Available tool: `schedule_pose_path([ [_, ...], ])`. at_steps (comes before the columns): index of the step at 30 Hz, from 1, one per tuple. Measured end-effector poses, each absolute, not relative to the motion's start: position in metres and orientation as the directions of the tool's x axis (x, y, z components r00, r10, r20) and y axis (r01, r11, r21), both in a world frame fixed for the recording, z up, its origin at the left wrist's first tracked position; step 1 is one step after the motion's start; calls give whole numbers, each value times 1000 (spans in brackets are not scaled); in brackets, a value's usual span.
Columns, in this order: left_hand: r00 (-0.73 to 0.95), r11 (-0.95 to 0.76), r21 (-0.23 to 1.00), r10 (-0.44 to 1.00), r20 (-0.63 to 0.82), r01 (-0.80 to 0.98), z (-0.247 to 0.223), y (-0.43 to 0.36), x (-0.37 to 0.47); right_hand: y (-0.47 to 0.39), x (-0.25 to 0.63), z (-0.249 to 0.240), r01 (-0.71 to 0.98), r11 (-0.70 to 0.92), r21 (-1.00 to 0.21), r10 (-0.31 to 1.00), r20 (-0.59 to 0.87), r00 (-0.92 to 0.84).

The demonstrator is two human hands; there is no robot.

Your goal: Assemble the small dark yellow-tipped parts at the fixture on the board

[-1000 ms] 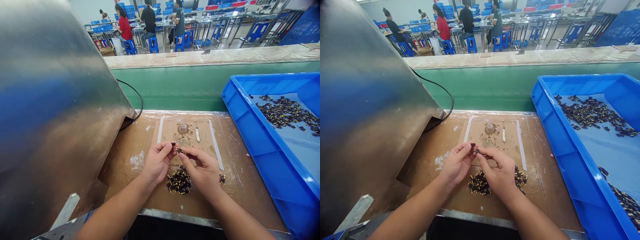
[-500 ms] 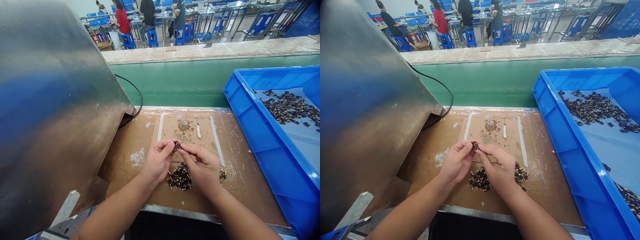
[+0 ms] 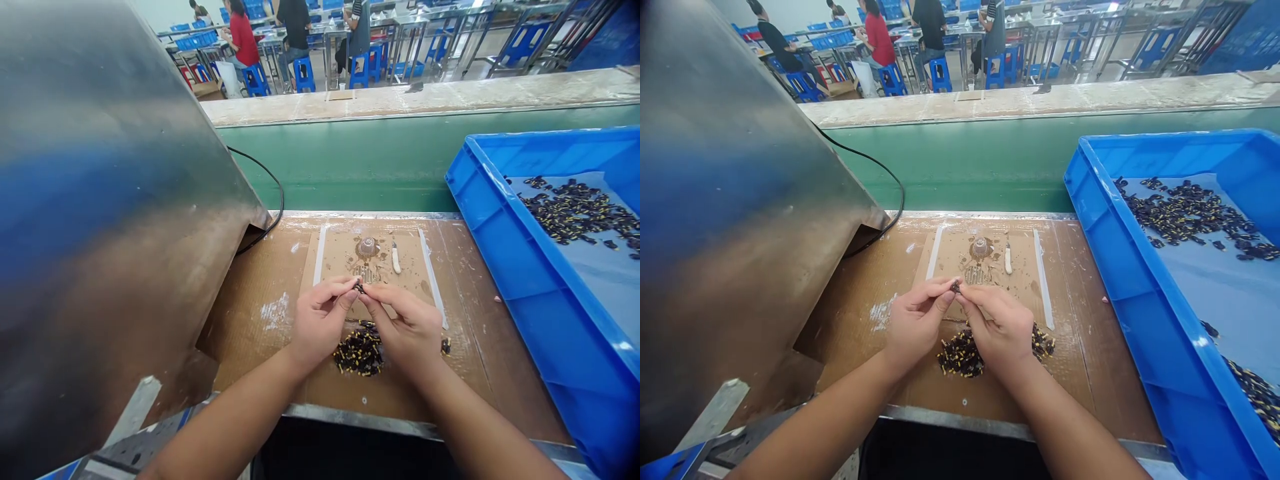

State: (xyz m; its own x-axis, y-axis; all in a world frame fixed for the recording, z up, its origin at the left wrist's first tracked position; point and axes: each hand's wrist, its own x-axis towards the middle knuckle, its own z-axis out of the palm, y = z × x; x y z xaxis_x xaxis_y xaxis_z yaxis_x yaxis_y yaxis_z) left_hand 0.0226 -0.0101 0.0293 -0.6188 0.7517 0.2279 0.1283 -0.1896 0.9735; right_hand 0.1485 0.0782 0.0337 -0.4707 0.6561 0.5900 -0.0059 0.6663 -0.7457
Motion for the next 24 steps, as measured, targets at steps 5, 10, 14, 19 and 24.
schedule_pose_path([
  [5,-597,-218,942,731,330,255,28,-10,24,78,150,36,22,645,-764,681,562,-469],
  [10,-582,-234,932,731,357,278,25,-10,24,78,152,39,8,679,-735,648,593,-479],
  [14,-554,-206,901,730,401,381,24,-10,22,81,153,38,28,749,-662,600,658,-454],
  [19,-542,-210,854,695,473,476,22,-11,23,84,155,33,46,836,-547,507,737,-447],
  [24,-550,-214,839,670,499,501,22,-11,24,82,154,33,32,878,-478,441,779,-445],
])
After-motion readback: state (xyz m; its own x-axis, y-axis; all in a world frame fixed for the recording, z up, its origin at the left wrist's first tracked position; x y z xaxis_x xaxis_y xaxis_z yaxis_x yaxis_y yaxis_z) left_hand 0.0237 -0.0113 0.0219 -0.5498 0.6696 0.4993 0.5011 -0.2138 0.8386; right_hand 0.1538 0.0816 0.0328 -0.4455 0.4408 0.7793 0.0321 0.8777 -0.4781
